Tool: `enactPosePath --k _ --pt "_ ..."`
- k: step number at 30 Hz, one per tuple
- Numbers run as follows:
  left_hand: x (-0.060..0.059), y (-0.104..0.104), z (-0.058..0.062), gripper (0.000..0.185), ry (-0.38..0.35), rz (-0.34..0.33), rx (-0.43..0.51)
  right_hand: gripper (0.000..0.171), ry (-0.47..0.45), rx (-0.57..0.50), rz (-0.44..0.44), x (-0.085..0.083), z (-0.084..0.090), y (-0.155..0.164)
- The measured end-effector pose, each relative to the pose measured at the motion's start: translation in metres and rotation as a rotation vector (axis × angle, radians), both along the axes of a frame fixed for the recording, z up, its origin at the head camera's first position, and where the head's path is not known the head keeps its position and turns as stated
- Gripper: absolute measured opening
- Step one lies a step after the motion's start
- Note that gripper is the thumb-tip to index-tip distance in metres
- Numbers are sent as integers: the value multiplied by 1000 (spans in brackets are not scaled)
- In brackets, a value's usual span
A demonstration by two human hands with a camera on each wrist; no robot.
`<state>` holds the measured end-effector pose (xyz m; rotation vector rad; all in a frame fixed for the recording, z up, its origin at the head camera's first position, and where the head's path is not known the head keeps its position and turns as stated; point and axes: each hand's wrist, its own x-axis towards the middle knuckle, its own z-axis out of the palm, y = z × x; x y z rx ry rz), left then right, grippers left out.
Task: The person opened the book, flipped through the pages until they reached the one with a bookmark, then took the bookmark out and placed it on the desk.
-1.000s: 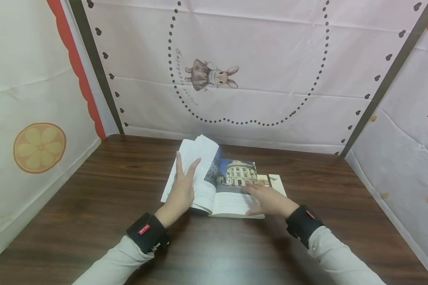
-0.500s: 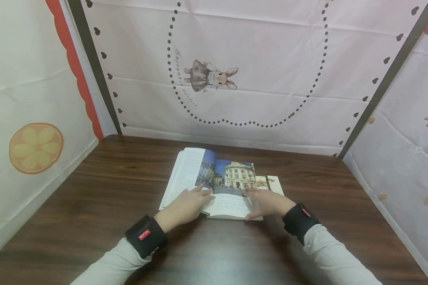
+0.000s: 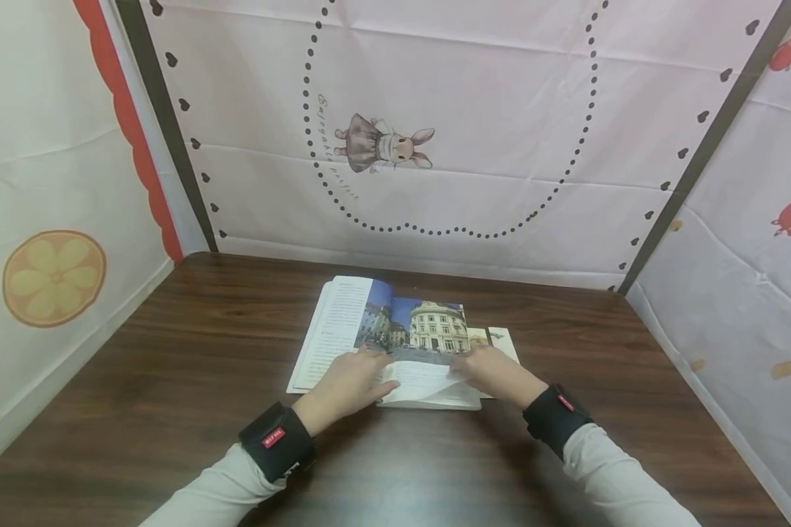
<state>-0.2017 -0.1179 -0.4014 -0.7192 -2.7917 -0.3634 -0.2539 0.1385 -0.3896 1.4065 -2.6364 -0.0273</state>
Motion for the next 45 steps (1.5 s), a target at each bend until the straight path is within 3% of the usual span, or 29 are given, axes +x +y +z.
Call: enactPosePath --k 3,8,13,16,19,21,23,27,30,34,37,40,42,45 --pt "0 5 1 51 1 46 -9 13 150 -60 26 0 5 -2" --pt "3 10 3 65 38 99 -45 24 337 -142 85 1 17 -10" --pt "4 16 3 74 70 122 -98 30 453 -254 173 2 25 -23" --pt "3 20 1 62 118 139 -127 33 489 -312 200 3 29 -31" --pt "1 23 -1 38 203 139 -125 33 511 -355 206 4 33 -39" --pt "0 24 -1 22 242 139 -93 31 520 -389 193 3 35 -41" --pt "-1 22 1 15 235 145 -30 34 511 -434 173 4 36 -42" --pt "-1 10 9 27 90 201 207 48 464 -481 144 4 34 -37" --pt "-2 -5 15 27 -26 262 434 54 407 -427 125 4 30 -31" --pt "-3 -25 21 21 -40 310 620 49 258 -266 54 4 23 -22" --pt "-2 -35 24 20 -8 341 624 51 51 -130 -34 5 18 -14" --pt "-1 -42 23 25 11 373 567 67 -149 -23 -106 6 13 -7" --pt "0 -45 20 26 49 380 510 79 -232 22 -128 7 7 -3" --pt "-1 -46 15 28 127 369 420 88 -285 56 -145 7 0 0"
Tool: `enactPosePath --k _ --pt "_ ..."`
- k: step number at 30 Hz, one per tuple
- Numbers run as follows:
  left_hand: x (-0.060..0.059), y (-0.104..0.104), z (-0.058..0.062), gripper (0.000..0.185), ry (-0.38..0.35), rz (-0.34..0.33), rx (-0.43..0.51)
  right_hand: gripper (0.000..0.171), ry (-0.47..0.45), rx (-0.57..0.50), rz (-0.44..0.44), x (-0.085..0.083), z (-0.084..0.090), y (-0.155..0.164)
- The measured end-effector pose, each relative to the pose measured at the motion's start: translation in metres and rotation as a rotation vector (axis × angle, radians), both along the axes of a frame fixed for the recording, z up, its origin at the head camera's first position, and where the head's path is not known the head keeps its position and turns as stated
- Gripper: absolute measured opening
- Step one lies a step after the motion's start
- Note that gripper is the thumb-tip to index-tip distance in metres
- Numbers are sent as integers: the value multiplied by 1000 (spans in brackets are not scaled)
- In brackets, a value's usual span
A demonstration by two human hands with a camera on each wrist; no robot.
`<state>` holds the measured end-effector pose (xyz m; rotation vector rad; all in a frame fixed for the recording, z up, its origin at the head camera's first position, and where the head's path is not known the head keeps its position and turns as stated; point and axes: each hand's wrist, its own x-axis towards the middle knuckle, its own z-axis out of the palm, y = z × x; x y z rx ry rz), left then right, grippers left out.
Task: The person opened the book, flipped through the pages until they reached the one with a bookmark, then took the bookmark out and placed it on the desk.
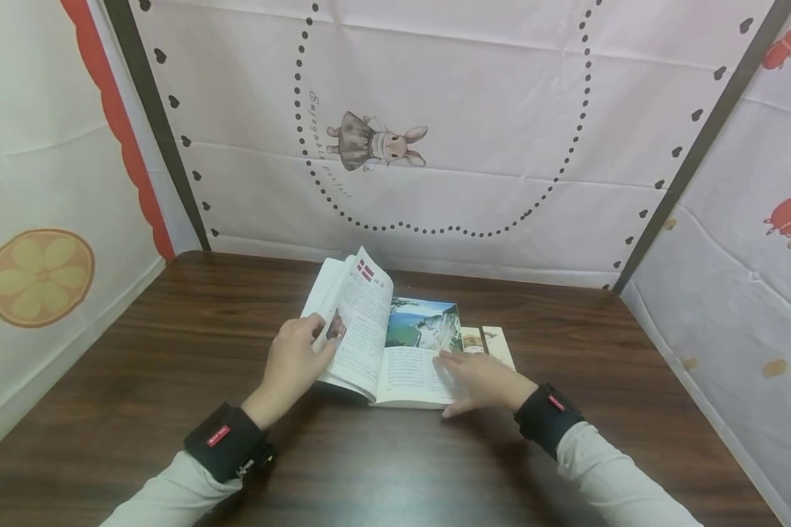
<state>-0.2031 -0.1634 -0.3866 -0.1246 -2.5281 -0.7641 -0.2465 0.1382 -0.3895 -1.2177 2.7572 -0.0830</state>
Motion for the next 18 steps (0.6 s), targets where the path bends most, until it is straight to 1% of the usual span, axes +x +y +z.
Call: enactPosePath --k 2,4,5,6,7,8,10,11,12,13,14,15,17,18 --pt "-2 1 -3 34 43 3 -80 87 -9 15 -12 0 -4 0" --pt "-4 4 -6 47 65 -20 -150 85 -21 24 -23 0 -5 0" --pt "-5 6 -7 55 71 -43 -197 83 -30 27 -24 0 -5 0" --pt "-6 8 -8 62 79 -82 -240 82 -38 30 -23 -1 -5 0" --pt "-6 10 -8 69 76 -136 -284 81 -49 30 -25 -2 -5 1" --pt "-6 12 -8 73 65 -205 -331 79 -65 28 -31 -2 -4 1" --pt "-6 16 -9 76 0 -360 -423 78 -93 27 -43 -4 -2 1" --pt "-5 18 -9 73 -35 -434 -468 78 -108 23 -47 -5 -1 1" --pt "-4 19 -9 68 -76 -491 -501 78 -118 23 -50 -5 -1 1" --pt "-3 21 -9 62 -115 -531 -526 79 -133 20 -54 -6 0 1" --pt "-2 22 -9 55 -149 -552 -538 79 -144 17 -55 -6 0 1" --pt "-1 22 -9 47 -169 -559 -538 79 -151 17 -52 -6 1 1" --pt "0 24 -8 34 -166 -539 -521 77 -159 11 -41 -6 1 1" --pt "0 25 -8 30 -164 -522 -497 76 -164 10 -40 -6 1 2"
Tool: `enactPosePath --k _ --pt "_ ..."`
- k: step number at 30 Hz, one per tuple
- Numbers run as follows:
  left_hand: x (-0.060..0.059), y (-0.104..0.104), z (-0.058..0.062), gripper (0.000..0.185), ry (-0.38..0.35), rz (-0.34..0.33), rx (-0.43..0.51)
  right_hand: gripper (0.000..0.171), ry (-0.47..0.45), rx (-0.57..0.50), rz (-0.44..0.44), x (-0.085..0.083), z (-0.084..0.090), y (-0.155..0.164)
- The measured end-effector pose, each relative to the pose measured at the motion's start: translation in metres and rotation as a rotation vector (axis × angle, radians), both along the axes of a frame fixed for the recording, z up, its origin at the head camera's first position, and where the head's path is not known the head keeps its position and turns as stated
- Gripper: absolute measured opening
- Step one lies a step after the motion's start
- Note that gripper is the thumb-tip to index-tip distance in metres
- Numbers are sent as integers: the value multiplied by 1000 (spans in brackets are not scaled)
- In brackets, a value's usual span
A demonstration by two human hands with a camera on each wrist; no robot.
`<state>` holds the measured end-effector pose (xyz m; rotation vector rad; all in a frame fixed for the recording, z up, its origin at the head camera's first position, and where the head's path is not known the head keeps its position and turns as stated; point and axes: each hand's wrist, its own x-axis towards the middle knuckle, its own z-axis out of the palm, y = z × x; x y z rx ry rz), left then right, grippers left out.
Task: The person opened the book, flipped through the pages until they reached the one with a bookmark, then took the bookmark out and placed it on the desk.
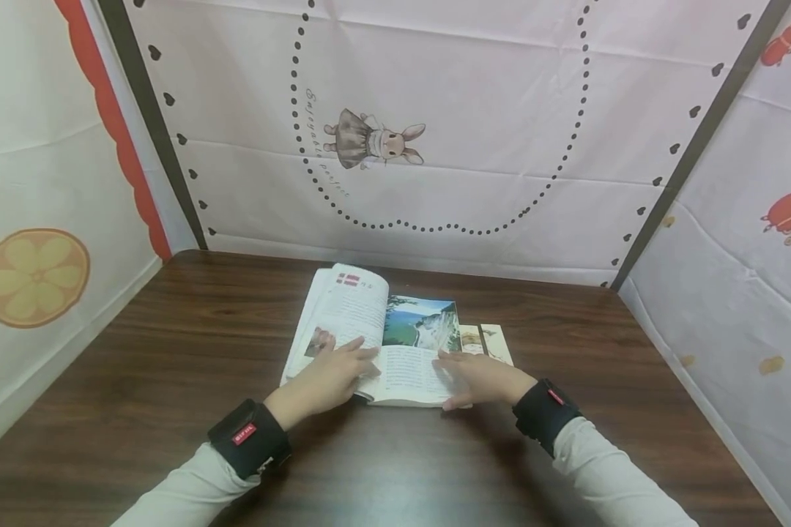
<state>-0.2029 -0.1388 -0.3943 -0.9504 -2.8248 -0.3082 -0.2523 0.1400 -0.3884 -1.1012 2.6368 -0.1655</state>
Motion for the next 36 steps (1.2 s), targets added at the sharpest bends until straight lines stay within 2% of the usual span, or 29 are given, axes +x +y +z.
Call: enactPosePath --k 3,6,10,14,16,21,24,30,36 --pt "1 1 1 20 1 50 67 70 -10 -9 10 0 1 0" --pt "1 2 0 18 -10 103 94 57 2 -23 44 -1 3 0" --pt "0 7 -3 14 -20 145 121 25 113 -39 116 -2 5 0" --pt "-1 12 -4 14 -6 152 120 7 267 -56 107 -2 9 -4" --pt "-2 15 -4 21 -6 161 85 6 347 -83 86 -2 11 -7" --pt "-1 23 -2 62 -28 203 -28 12 517 -198 56 0 19 -14" --pt "0 28 0 72 -18 214 -66 16 581 -272 54 2 25 -19" --pt "0 38 0 67 26 244 -97 24 712 -424 142 9 35 -33" --pt "-1 45 -2 42 70 262 -93 23 800 -474 174 13 40 -43"
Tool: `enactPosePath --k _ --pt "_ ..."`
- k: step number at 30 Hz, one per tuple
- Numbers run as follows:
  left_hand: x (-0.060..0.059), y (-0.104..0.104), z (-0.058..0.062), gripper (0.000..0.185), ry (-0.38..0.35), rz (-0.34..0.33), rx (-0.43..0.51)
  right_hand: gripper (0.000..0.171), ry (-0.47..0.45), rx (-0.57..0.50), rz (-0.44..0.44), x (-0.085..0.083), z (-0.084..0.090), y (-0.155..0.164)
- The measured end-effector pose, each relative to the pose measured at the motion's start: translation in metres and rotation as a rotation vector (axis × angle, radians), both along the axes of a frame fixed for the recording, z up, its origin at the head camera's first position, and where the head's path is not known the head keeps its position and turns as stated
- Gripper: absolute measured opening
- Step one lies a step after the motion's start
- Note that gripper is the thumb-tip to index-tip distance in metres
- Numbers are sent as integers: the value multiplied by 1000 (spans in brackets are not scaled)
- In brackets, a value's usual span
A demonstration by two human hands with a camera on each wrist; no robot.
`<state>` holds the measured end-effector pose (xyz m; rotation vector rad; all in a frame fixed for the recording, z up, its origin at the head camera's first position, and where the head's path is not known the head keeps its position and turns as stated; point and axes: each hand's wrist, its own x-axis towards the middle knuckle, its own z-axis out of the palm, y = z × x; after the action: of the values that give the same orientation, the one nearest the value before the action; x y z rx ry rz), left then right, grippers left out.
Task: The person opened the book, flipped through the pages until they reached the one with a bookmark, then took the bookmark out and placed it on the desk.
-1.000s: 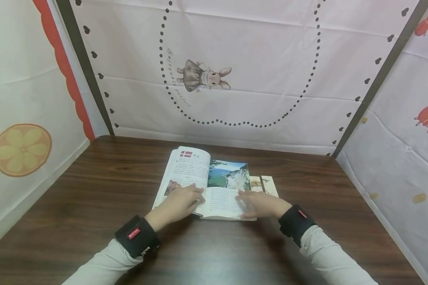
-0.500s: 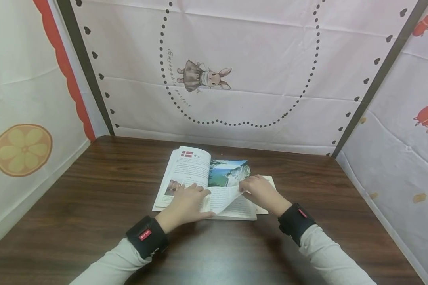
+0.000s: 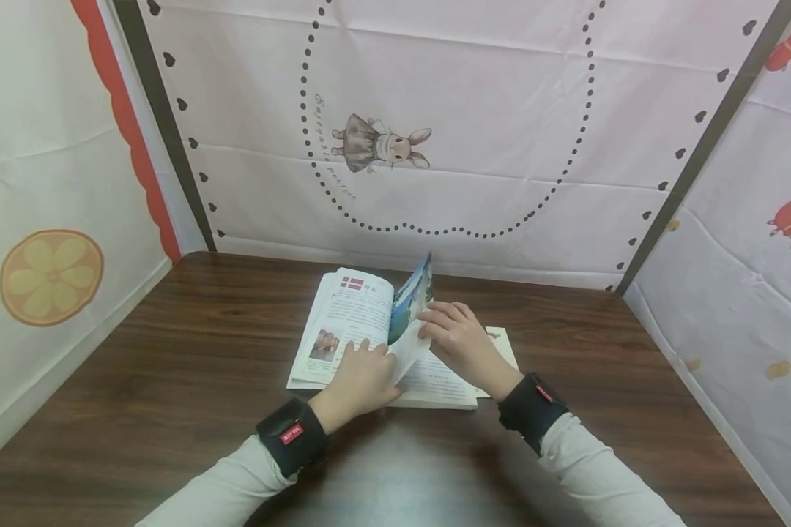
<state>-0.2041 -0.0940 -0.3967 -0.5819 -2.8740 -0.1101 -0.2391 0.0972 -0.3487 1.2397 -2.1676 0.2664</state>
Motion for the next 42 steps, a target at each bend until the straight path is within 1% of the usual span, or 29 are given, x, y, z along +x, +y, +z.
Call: enactPosePath --k 2,4,6,7,8,10,12,13,15,17,19,20,22,23,25,26,27,29,30,32,34,35,36,37,38,39,40,41,42 --pt "0 1 -1 35 26 -4 -9 23 -2 -18 -9 0 0 -1" --pt "-1 0 -2 29 44 -8 0 24 -17 -42 -26 0 0 -1" --pt "-1 -1 -2 24 49 3 32 30 -49 -71 -53 -1 0 0" --pt "-1 -3 -2 21 60 10 70 35 -71 -82 -68 -1 0 1" --pt "0 -4 -2 21 50 25 120 41 -98 -91 -87 -2 -1 2" --pt "0 -8 -1 22 13 60 240 50 -163 -92 -124 -4 -2 6" --pt "0 -12 3 29 -40 100 386 53 -246 -66 -158 -6 -4 10" --pt "0 -15 6 32 -81 121 469 54 -289 -38 -172 -7 -5 12" --pt "-3 -19 12 35 -159 167 606 53 -379 35 -196 -7 -8 15" --pt "-6 -25 16 37 -215 203 743 57 -479 129 -216 -8 -11 19" --pt "-8 -31 18 38 -239 226 858 64 -569 223 -228 -8 -15 21" --pt "-9 -34 19 38 -240 234 909 68 -617 260 -233 -8 -18 23" --pt "-8 -41 20 43 -211 249 978 78 -692 326 -235 -8 -23 25" --pt "-8 -44 20 46 -192 252 1001 82 -716 353 -232 -9 -26 27" --pt "-7 -49 18 56 -141 262 1008 88 -733 393 -220 -11 -31 29" --pt "-6 -51 17 62 -115 257 1000 90 -729 411 -212 -12 -34 31" --pt "-5 -53 16 68 -86 244 964 91 -712 429 -205 -13 -36 32" --pt "-4 -54 12 77 -51 228 861 90 -684 452 -196 -16 -39 35" --pt "-4 -55 11 79 -23 218 786 88 -675 456 -194 -17 -39 36" --pt "-3 -54 7 83 23 185 590 86 -672 460 -183 -18 -40 36" --pt "-2 -52 4 81 65 120 363 83 -689 456 -173 -18 -39 36" --pt "-1 -51 3 78 83 64 254 82 -705 454 -173 -18 -39 36" --pt "-1 -49 2 75 103 -7 149 82 -720 453 -176 -18 -38 35" --pt "0 -48 1 71 102 -80 57 82 -734 453 -180 -17 -38 34" --pt "1 -46 1 65 93 -148 -13 82 -747 453 -187 -17 -38 34" --pt "2 -44 2 59 69 -198 -66 82 -762 451 -194 -17 -38 33" --pt "3 -43 3 53 44 -230 -102 82 -772 450 -203 -17 -38 33" --pt "4 -41 4 48 16 -238 -113 81 -779 452 -208 -17 -39 32" --pt "5 -39 5 43 -9 -225 -113 81 -780 454 -210 -17 -39 32"
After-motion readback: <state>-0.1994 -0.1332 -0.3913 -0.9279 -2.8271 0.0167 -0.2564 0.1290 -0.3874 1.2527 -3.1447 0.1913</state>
